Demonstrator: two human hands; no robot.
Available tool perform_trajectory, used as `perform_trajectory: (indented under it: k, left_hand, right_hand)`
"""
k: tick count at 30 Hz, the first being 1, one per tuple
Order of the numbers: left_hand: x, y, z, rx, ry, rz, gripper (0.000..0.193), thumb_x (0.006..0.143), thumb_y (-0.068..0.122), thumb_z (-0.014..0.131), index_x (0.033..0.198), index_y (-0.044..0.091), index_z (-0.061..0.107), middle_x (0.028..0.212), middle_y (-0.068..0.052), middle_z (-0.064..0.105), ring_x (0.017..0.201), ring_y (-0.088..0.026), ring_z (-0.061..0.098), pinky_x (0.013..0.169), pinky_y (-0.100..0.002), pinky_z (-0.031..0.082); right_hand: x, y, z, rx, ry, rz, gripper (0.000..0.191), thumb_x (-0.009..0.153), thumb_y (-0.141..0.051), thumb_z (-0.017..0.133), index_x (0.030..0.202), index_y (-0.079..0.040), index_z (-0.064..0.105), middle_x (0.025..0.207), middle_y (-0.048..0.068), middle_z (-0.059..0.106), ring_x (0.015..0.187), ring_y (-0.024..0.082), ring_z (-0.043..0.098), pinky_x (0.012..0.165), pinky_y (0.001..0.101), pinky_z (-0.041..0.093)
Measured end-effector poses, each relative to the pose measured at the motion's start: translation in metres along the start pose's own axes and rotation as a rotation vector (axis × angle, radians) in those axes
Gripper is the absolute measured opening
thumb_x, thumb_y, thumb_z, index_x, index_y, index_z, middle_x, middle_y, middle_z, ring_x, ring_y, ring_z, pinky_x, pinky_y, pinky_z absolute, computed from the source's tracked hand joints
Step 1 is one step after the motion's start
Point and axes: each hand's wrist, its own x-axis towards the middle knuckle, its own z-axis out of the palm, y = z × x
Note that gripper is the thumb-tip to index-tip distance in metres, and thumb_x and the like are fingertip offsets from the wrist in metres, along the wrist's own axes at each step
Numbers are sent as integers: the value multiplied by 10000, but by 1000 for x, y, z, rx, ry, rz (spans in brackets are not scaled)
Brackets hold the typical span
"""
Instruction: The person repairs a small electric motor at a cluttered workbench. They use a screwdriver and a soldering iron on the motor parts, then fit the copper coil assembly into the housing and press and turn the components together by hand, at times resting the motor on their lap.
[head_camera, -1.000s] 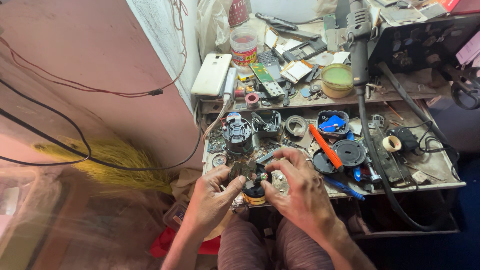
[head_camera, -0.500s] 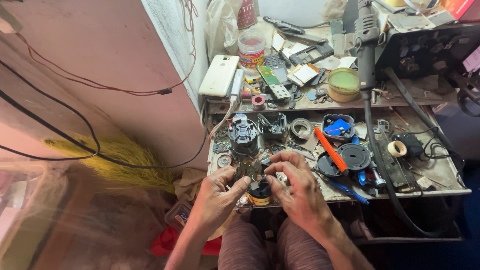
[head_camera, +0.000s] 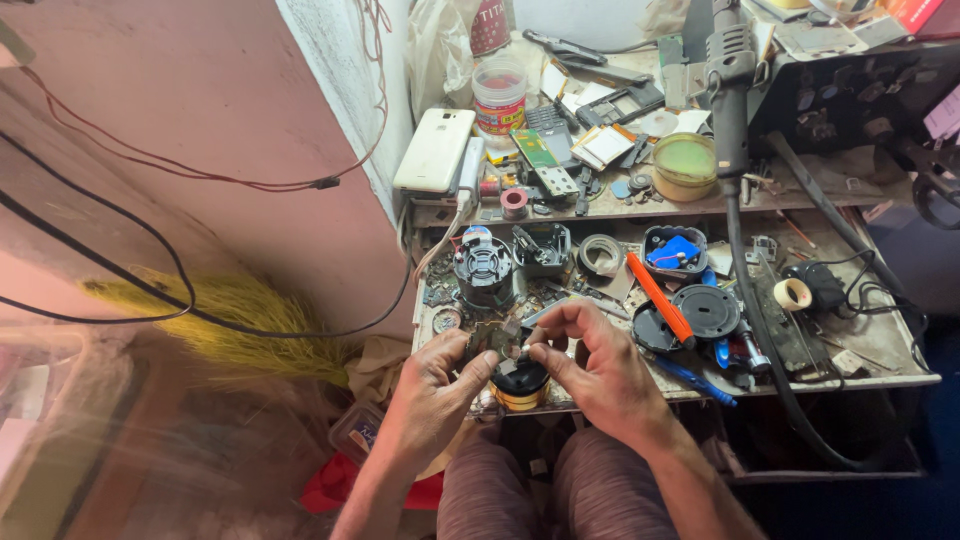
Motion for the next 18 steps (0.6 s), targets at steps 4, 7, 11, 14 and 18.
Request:
perform_trajectory:
  k: [4,7,11,14,18]
  left_hand:
    - [0,5,1,-36,-12,-42,198,944,187,672,971,-8,694,876,-20,509,812,-99,501,718,-276,459]
    - [0,7,3,-27,8,-17,203,951,173,683,984,-27,699,901,-38,539,829,-112,520,727,-281,468]
    - [-2,6,5,-34,34,39,190,925,145,690,1020,-14,733,904,-40,606,832,-117,561,726,-277,475]
    - [-2,4,5,28,60,57,170,911,136,703,977,-18,731,867,-37,606,797,-116,565,694,-275,474]
    - [-3,0,11,123,120,20,170,888,135,723,894,-34,705,819,-42,574,694,-126,525,605,-276,435]
  right_hand:
    - [4,-2,-5,-61,-10,88,304,844,-118,796,1089,-48,630,905,-3,744,843,77,665,718,248,534]
    - [6,-3,-6,-62,-16,104,329,833,-130,805,1092,-50,620,879,-12,747,807,63,647,696,233,530]
    - [6,2,-2,-5,14,105,340,839,-114,809,1095,-40,598,870,-14,733,801,54,623,706,226,522]
    - [6,7,0,48,16,57,336,849,-94,802,1103,-37,589,875,-14,722,803,48,608,732,225,527]
    - [6,11,0,43,25,151,342,826,-83,807,1090,-50,591,860,-16,718,790,42,613,707,222,526]
